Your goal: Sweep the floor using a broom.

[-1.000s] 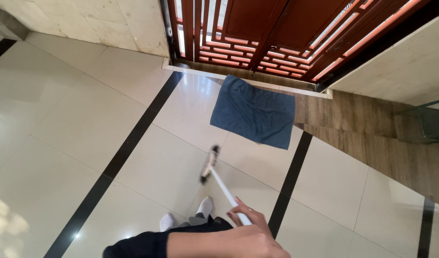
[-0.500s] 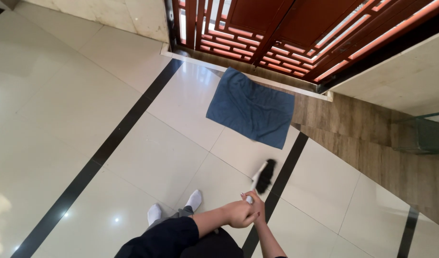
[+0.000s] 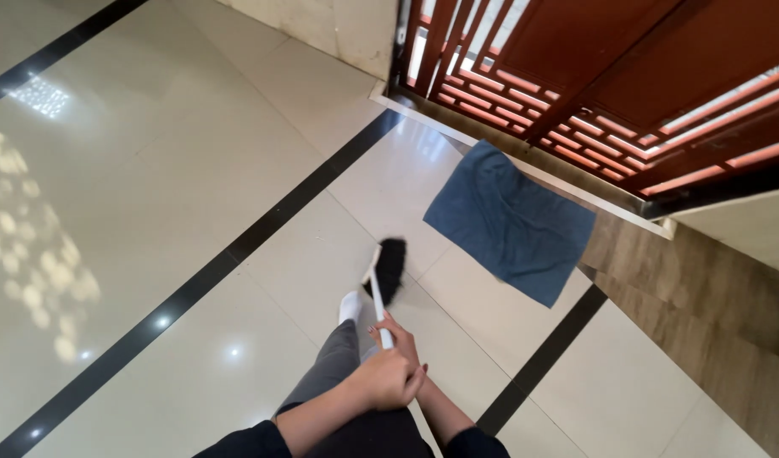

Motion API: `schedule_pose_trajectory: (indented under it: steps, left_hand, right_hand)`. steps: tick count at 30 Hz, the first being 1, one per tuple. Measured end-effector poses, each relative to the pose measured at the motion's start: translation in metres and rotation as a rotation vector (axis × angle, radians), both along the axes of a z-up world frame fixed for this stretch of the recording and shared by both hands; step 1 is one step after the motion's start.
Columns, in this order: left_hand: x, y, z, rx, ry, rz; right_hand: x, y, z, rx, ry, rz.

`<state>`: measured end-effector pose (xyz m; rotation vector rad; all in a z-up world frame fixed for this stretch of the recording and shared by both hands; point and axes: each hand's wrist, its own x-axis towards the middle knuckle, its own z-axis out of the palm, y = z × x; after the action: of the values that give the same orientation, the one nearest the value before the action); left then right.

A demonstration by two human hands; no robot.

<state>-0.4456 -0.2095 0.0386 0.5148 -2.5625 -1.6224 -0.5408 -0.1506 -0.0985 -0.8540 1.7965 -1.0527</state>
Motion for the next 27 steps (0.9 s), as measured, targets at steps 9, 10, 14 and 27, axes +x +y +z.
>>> schedule_pose_trajectory:
  steps: [9, 10, 14, 27]
  left_hand:
    - [-0.049, -0.052, 0.035, -0.28, -0.101, -0.146]
    - [-0.056, -0.062, 0.055, -0.21, 0.003, -0.289]
    - [-0.089, -0.078, 0.083, 0.126, 0.433, -0.681]
    - [-0.152, -0.118, -0.038, 0.213, 0.12, -0.553]
  right_hand:
    - [0.007, -0.053, -0.011, -0.487, -0.103, -0.087]
    - [0.0, -0.04, -0.009, -0.456, -0.023, -0.086]
    - [-0.043, -0.016, 0.047, -0.321, 0.298, -0.09]
    - [-0.153, -0.007, -0.014, 0.194, 0.334, -0.248]
